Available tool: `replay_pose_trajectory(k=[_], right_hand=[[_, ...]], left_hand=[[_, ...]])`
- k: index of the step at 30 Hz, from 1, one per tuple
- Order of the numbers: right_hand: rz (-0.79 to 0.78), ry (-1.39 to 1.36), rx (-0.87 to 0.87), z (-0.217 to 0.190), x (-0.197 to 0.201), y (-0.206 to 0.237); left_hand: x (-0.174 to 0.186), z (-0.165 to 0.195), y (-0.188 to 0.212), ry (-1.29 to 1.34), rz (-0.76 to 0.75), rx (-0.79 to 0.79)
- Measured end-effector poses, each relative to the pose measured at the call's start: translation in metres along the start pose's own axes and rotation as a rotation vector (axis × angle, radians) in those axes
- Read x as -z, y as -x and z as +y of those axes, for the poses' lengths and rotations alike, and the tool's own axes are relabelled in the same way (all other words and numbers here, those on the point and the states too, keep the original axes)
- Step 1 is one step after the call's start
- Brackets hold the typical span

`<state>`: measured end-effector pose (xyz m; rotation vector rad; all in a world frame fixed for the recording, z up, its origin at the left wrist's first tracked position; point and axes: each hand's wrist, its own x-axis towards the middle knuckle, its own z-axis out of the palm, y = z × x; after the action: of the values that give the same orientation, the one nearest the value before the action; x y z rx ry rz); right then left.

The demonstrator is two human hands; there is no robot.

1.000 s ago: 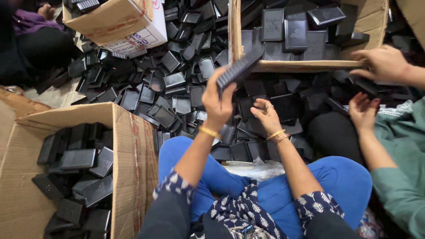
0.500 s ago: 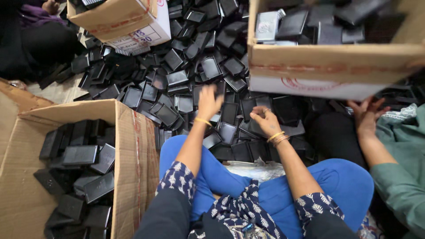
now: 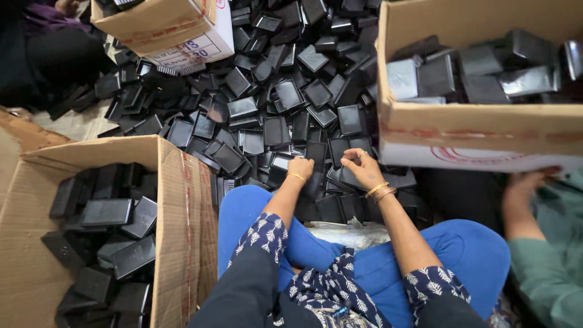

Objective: The person sits on the floor among a large pile of black plastic boxes and sorts them one at a time, placing them into cardboard cartons positioned around them. Other people nearby sort the same parts into their own boxes.

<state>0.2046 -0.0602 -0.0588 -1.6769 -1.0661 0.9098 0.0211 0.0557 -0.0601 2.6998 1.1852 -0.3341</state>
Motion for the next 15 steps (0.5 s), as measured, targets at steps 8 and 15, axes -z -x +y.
replay_pose_trajectory(k=[8,15], right_hand=[[0.012,0.075,0.012,-0.012,0.001,0.004],[0.008,0.075,-0.024,-0.015,0.001,0.005]], left_hand=[[0.002,0.0,-0.001,-0.002,-0.031,0.055],[0.01,-0.007,-0.007,0.13,0.22,0.008]])
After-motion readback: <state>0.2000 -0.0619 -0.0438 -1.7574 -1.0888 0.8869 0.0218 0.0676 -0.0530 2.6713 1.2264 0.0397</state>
